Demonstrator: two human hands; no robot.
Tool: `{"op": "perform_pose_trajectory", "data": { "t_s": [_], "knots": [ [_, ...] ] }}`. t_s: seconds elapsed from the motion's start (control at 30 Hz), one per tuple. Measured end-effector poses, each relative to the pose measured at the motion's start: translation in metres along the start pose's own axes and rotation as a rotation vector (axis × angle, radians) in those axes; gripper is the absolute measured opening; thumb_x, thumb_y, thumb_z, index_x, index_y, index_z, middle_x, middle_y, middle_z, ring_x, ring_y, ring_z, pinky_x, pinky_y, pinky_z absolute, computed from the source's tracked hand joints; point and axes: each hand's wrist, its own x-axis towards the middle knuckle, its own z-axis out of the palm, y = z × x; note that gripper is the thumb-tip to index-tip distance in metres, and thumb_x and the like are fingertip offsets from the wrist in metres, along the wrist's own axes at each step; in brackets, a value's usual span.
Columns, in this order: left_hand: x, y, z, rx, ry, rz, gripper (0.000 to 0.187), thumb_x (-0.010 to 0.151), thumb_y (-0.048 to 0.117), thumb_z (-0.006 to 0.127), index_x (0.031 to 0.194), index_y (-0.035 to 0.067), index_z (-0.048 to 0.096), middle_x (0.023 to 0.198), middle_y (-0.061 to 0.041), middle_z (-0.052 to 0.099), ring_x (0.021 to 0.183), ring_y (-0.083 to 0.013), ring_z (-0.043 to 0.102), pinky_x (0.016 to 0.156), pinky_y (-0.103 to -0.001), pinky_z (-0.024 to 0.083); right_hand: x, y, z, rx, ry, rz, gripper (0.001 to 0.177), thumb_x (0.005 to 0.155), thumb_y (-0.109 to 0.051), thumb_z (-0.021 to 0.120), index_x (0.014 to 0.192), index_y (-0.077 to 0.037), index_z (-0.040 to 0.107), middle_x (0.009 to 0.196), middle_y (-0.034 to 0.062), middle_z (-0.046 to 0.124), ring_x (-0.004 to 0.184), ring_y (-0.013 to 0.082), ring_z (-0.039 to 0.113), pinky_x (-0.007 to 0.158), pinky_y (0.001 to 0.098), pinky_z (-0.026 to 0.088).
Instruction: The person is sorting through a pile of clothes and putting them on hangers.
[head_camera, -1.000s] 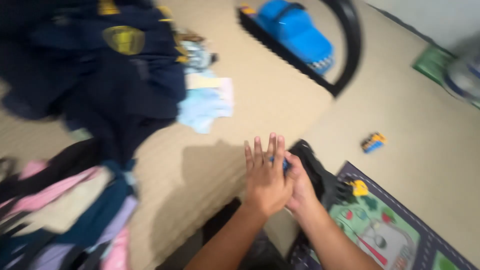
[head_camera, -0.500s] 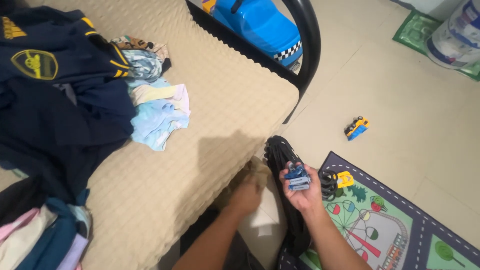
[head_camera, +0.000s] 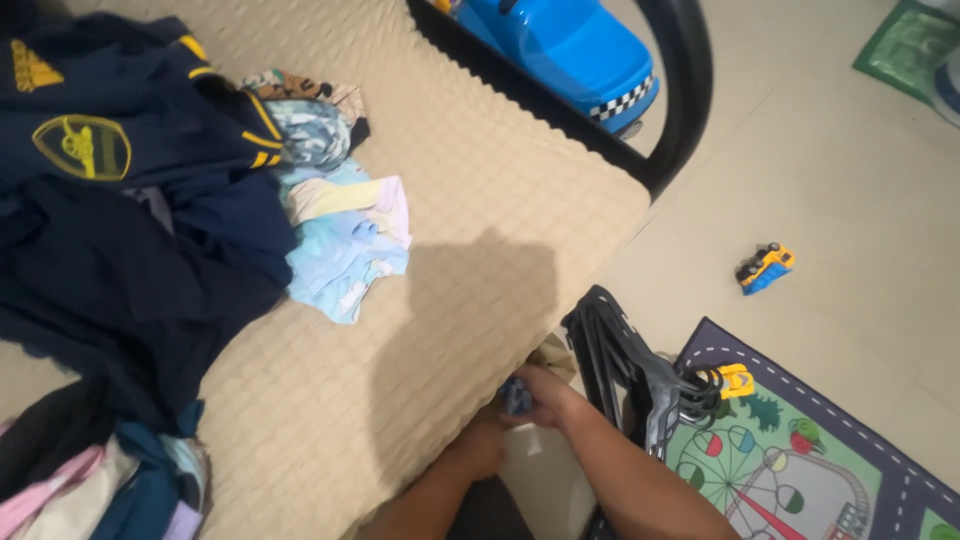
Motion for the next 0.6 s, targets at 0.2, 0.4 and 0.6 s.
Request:
{"op": "perform_pose_trajectory", "data": {
  "t_s": [0.2, 0.4, 0.6],
  "knots": [
    [-0.064, 0.017, 0.012, -0.018, 0.098, 0.29, 0.023, 0.096, 0.028, 0.061, 0.091, 0.007, 0.069, 0.1, -0.017, 0.069, 0.105, -0.0371, 0.063, 0.096, -0.049, 0.05, -0.035, -0.023, 0.061, -0.063, 0.119, -0.036, 0.036, 0.099, -0.033, 0.062, 0.131, -0.017, 0.062, 0.112, 0.006, 0.071, 0.1, 0.0241, 0.068, 0.087, 0.0426, 0.062],
    [-0.132, 0.038, -0.044, 0.072, 0.324, 0.362, 0.023, 0.075, 0.027, 0.069, 0.066, 0.006, 0.073, 0.089, -0.018, 0.067, 0.089, -0.0404, 0.065, 0.076, -0.05, 0.051, 0.043, 0.01, -0.045, -0.267, 0.137, -0.218, 0.033, 0.094, -0.03, 0.066, 0.119, -0.008, 0.066, 0.101, 0.0087, 0.069, 0.088, 0.0236, 0.067, 0.073, 0.0412, 0.061],
    [-0.123, 0.009, -0.008, 0.224, 0.079, -0.248, 0.051, 0.102, 0.045, 0.051, 0.086, 0.005, 0.079, 0.089, -0.02, 0.072, 0.089, -0.0409, 0.071, 0.084, -0.054, 0.054, -0.019, 0.008, -0.036, -0.296, -0.125, -0.166, 0.029, 0.089, -0.025, 0.068, 0.111, -0.008, 0.067, 0.093, 0.008, 0.071, 0.079, 0.0204, 0.069, 0.066, 0.0384, 0.062]
  ]
}}
